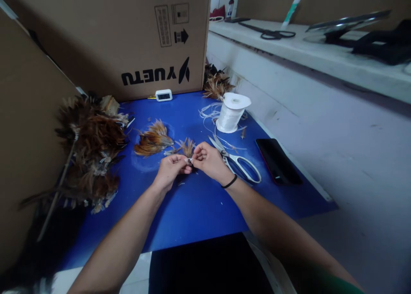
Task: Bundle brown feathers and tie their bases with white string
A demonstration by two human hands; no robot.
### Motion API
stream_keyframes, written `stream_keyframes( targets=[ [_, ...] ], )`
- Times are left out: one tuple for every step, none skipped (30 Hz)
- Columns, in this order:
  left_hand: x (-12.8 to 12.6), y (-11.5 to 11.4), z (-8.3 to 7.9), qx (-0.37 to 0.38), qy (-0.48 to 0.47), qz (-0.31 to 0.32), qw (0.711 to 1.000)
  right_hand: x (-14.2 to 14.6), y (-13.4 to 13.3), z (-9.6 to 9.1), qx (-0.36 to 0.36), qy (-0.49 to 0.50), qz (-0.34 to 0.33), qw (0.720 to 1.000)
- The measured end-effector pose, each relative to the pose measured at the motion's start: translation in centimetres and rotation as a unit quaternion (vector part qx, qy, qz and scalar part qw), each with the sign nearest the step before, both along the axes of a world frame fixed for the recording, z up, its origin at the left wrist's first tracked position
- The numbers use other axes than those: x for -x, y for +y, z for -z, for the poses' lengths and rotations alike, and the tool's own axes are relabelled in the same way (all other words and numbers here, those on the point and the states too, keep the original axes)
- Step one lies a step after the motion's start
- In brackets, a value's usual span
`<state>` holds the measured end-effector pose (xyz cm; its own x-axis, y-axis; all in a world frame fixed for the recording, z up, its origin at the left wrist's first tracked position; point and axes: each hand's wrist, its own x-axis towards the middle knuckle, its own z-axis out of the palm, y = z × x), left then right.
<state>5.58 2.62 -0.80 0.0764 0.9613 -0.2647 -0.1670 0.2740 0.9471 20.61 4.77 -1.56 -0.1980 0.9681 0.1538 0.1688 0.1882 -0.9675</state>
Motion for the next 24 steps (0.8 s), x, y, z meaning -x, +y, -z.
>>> stream_keyframes(
  targets=[
    [0.0, 0.0, 0.0, 0.002, -0.003, -0.001, 1.0, 0.0, 0.0, 0.0, 0.004, 0.003, 0.001, 1.0],
    [0.0, 0.0, 0.0, 0.003, -0.006, -0.003, 1.0, 0.0, 0.0, -0.1, 0.008, 0.005, 0.001, 1.0],
    [0.0, 0.0, -0.1, 0.005, -0.008, -0.005, 1.0, 0.0, -0.1, -0.1, 0.013, 0.008, 0.001, 1.0],
    [0.0, 0.0, -0.1, 0.006, -0.01, -0.006, 1.0, 0.0, -0.1, -0.1, 0.016, 0.011, 0.001, 1.0],
    [0.0, 0.0, -0.1, 0.005, -0.012, -0.006, 1.0, 0.1, -0.1, -0.1, 0.018, 0.012, 0.001, 1.0],
    [0.0, 0.0, -0.1, 0.004, -0.012, -0.006, 1.0, 0.1, -0.1, -0.2, 0.018, 0.011, 0.001, 1.0],
    [-0.1, 0.0, -0.1, 0.003, -0.01, -0.006, 1.0, 0.1, -0.1, -0.2, 0.014, 0.009, 0.004, 1.0],
    [-0.1, 0.0, -0.1, 0.002, -0.006, -0.005, 1.0, 0.0, -0.1, -0.3, 0.006, 0.004, 0.006, 1.0],
    [-0.1, 0.0, 0.0, 0.001, -0.001, -0.005, 1.0, 0.0, -0.1, -0.4, -0.006, -0.003, 0.009, 1.0],
    [-0.2, 0.0, 0.0, 0.001, 0.005, -0.004, 1.0, 0.0, -0.1, -0.4, -0.02, -0.012, 0.01, 1.0],
    [-0.2, 0.0, 0.1, 0.001, 0.011, -0.004, 1.0, 0.0, -0.2, -0.5, -0.034, -0.021, 0.01, 0.999],
    [-0.2, 0.0, 0.1, 0.0, 0.017, -0.003, 1.0, 0.0, -0.3, -0.6, -0.047, -0.03, 0.01, 0.998],
    [-0.2, -0.1, 0.1, -0.001, 0.022, -0.003, 1.0, 0.0, -0.4, -0.6, -0.059, -0.04, 0.011, 0.997],
    [-0.3, -0.1, 0.1, -0.003, 0.026, -0.002, 1.0, 0.0, -0.5, -0.7, -0.069, -0.05, 0.011, 0.996],
    [-0.3, -0.1, 0.0, -0.005, 0.031, -0.001, 1.0, 0.0, -0.6, -0.8, -0.079, -0.06, 0.011, 0.995],
    [-0.4, -0.1, 0.0, -0.007, 0.035, -0.001, 0.999, -0.1, -0.7, -0.9, -0.09, -0.072, 0.011, 0.993],
    [-0.4, -0.1, -0.1, -0.009, 0.04, 0.0, 0.999, -0.1, -0.9, -1.0, -0.103, -0.085, 0.01, 0.991],
    [-0.5, -0.1, -0.1, -0.01, 0.044, 0.001, 0.999, -0.1, -1.0, -1.1, -0.117, -0.1, 0.009, 0.988],
    [-0.5, -0.2, -0.2, -0.011, 0.049, 0.0, 0.999, -0.2, -1.1, -1.3, -0.13, -0.115, 0.007, 0.985],
    [-0.5, -0.2, -0.2, -0.011, 0.052, -0.001, 0.999, -0.2, -1.1, -1.4, -0.142, -0.129, 0.004, 0.981],
    [-0.5, -0.1, -0.2, -0.009, 0.052, -0.003, 0.999, -0.2, -1.2, -1.5, -0.154, -0.141, 0.002, 0.978],
    [-0.5, -0.1, -0.2, -0.006, 0.051, -0.006, 0.999, -0.2, -1.3, -1.6, -0.164, -0.15, -0.001, 0.975],
    [-0.5, -0.1, -0.1, -0.002, 0.047, -0.008, 0.999, -0.2, -1.3, -1.7, -0.173, -0.157, -0.004, 0.972],
    [-0.4, -0.1, -0.1, 0.001, 0.043, -0.009, 0.999, -0.2, -1.4, -1.9, -0.181, -0.164, -0.006, 0.97]
  ],
)
